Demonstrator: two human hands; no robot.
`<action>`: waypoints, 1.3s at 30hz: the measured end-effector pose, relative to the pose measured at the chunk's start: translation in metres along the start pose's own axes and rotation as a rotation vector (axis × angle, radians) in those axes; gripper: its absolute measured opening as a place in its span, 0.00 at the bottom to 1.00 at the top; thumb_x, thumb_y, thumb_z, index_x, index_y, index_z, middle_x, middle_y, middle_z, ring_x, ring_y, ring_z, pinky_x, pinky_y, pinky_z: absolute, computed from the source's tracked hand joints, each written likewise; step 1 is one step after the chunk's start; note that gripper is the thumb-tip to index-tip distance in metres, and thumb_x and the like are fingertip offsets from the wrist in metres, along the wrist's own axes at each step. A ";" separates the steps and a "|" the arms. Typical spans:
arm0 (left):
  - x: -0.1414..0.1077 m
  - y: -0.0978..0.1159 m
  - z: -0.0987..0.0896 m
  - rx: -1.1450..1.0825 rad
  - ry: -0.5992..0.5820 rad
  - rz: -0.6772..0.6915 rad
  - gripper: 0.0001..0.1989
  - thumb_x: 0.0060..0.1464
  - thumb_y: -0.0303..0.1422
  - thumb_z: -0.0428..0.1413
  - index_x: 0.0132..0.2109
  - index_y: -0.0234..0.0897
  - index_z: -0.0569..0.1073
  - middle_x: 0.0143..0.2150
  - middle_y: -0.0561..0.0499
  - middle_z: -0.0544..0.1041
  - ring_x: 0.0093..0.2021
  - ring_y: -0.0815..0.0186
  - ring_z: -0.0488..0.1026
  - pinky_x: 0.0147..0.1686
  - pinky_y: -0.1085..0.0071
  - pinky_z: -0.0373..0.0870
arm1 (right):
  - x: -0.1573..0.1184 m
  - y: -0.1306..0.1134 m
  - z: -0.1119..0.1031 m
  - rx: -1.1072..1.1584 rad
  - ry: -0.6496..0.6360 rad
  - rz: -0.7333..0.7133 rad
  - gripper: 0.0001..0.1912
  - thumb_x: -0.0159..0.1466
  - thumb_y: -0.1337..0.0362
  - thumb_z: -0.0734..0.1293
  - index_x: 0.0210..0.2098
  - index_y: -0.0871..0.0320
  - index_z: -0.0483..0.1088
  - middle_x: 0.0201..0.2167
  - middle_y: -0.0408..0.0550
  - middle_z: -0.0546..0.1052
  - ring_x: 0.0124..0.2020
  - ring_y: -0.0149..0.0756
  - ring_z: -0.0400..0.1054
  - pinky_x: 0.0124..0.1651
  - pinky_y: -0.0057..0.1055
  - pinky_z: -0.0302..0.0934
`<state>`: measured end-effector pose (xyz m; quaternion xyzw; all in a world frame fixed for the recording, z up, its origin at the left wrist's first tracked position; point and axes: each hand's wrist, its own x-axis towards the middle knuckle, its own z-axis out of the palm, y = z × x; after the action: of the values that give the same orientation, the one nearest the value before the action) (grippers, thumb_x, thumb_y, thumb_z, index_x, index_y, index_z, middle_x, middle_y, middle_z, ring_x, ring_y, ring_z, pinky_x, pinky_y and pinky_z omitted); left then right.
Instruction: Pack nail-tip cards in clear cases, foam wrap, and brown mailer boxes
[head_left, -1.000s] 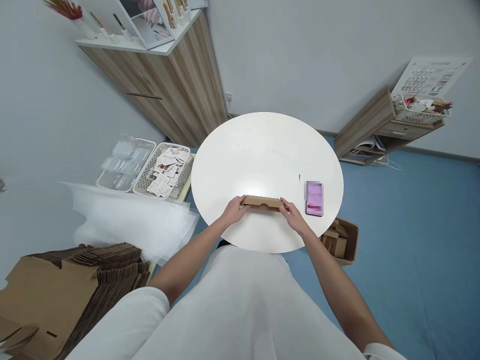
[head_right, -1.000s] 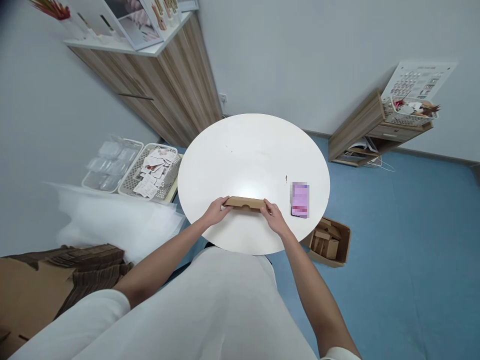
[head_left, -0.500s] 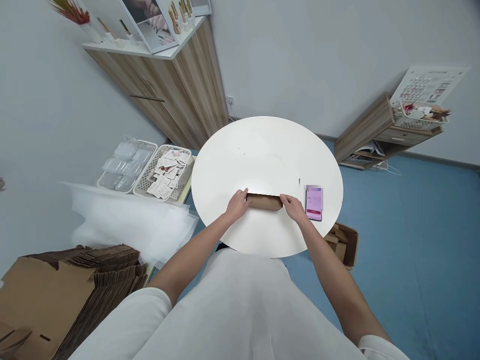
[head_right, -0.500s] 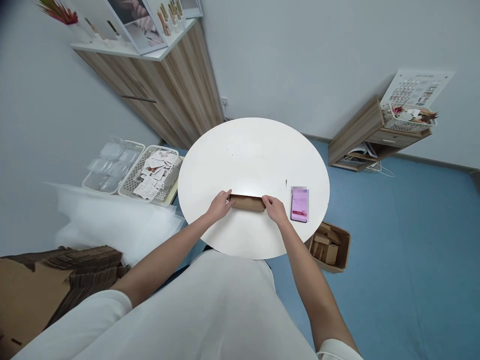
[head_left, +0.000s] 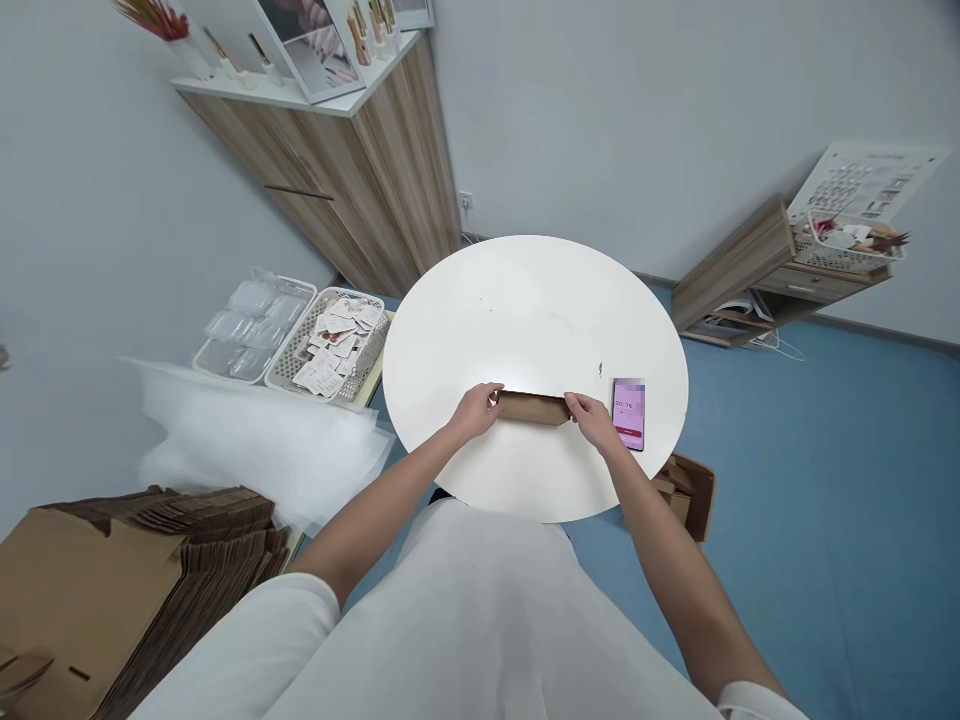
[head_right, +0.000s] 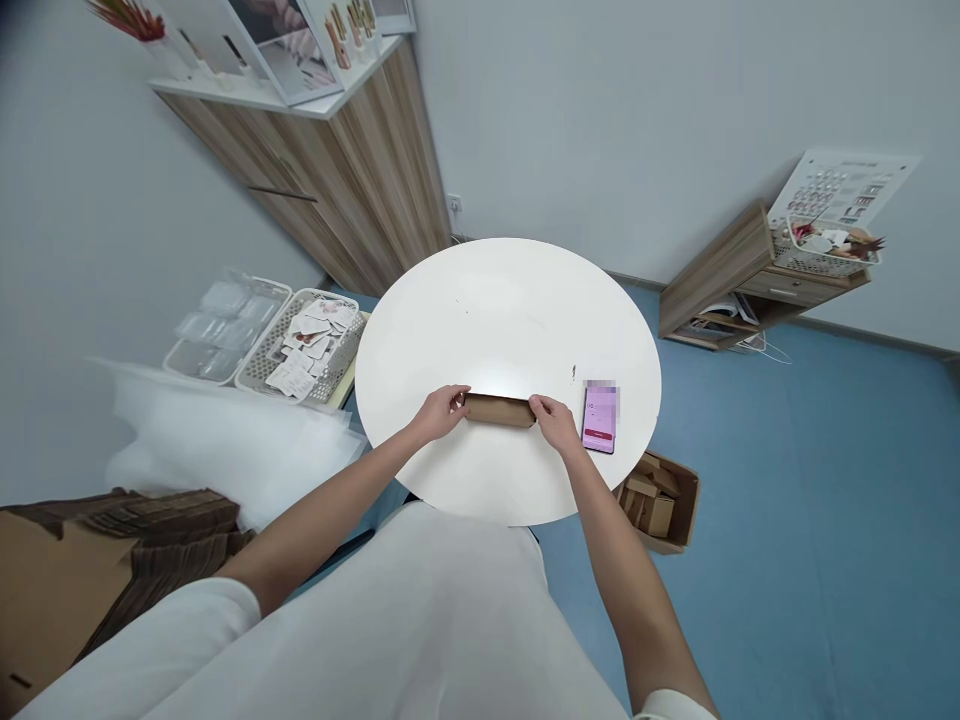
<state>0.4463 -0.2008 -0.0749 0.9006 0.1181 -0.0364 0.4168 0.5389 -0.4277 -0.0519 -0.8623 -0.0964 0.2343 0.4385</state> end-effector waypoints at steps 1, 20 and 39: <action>0.000 0.000 -0.001 -0.028 -0.003 -0.010 0.18 0.49 0.30 0.51 0.49 0.39 0.67 0.38 0.50 0.70 0.32 0.69 0.67 0.36 0.70 0.66 | 0.000 0.001 0.000 0.016 -0.021 -0.006 0.24 0.56 0.43 0.55 0.28 0.56 0.69 0.23 0.43 0.69 0.25 0.32 0.59 0.30 0.28 0.53; -0.005 -0.003 -0.008 -0.206 -0.076 -0.232 0.22 0.53 0.45 0.46 0.51 0.41 0.67 0.49 0.47 0.69 0.44 0.63 0.68 0.40 0.69 0.65 | 0.005 0.021 0.005 0.284 -0.137 0.137 0.26 0.52 0.51 0.64 0.49 0.52 0.65 0.41 0.47 0.68 0.33 0.31 0.64 0.39 0.33 0.63; -0.051 -0.027 0.020 -0.459 -0.097 -0.171 0.21 0.52 0.32 0.51 0.54 0.41 0.59 0.57 0.45 0.62 0.50 0.64 0.67 0.46 0.66 0.66 | -0.043 0.041 0.037 0.431 -0.130 0.103 0.24 0.51 0.59 0.64 0.48 0.52 0.62 0.47 0.49 0.69 0.37 0.35 0.67 0.38 0.35 0.61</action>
<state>0.3911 -0.2085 -0.0997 0.7662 0.1791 -0.0871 0.6110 0.4819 -0.4419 -0.0899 -0.7355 -0.0280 0.3266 0.5930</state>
